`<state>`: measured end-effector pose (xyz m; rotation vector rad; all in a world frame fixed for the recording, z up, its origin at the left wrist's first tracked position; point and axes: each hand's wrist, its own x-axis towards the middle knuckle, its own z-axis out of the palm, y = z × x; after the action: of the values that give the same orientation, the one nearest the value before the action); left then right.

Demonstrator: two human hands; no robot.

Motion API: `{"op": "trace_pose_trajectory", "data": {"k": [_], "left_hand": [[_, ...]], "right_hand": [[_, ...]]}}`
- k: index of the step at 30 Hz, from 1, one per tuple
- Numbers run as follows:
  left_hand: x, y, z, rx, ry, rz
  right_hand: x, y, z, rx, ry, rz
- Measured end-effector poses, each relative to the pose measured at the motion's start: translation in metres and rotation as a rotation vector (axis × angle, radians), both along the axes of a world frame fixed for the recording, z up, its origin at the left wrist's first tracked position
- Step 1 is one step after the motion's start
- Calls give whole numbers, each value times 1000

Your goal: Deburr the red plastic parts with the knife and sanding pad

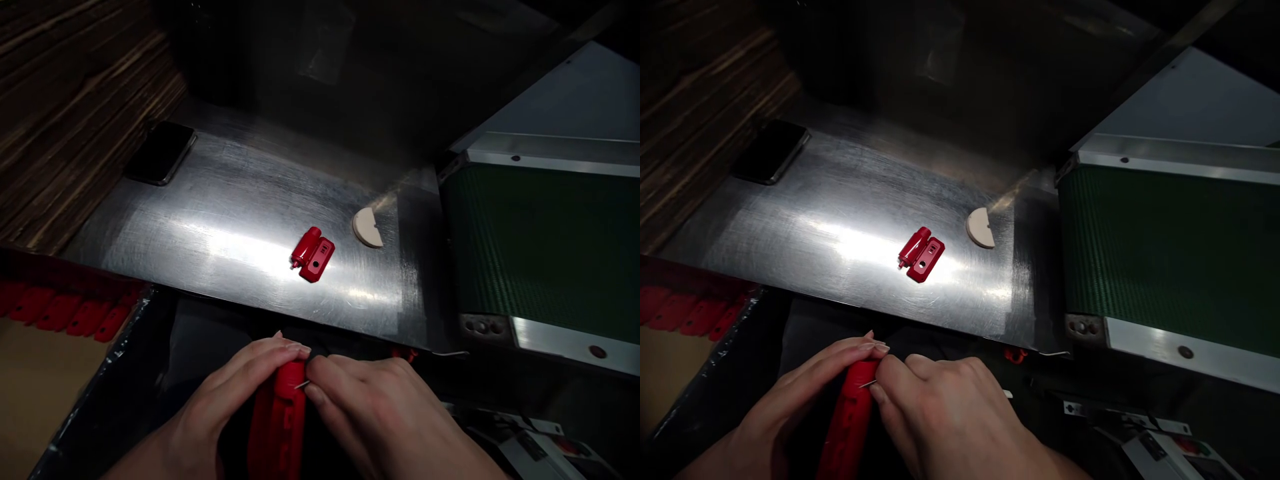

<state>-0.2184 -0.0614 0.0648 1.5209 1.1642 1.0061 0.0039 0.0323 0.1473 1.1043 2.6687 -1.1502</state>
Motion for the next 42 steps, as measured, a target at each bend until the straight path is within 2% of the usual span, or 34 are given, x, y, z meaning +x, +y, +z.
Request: {"op": "trace_pose_trajectory", "data": {"k": [5,14,21,27,38,42], "left_hand": [[-12,7,-1,70,79,-132],[-20,16,-4,139,77,-199],[-16,18,-5,169,24,-153],[-16,19,-8,151,2,-157],[-14,15,-10,113,-13,-175],[-12,15,-10,118,-31,-165]], "right_hand": [[1,-1,2,-89,-29,-35],[-1,3,8,-194,-14,-60],[-7,9,7,-227,-31,-55],[-8,9,5,-208,-32,-63],[-6,15,5,-287,-19,-79],[-5,18,6,-315,63,-70]]}}
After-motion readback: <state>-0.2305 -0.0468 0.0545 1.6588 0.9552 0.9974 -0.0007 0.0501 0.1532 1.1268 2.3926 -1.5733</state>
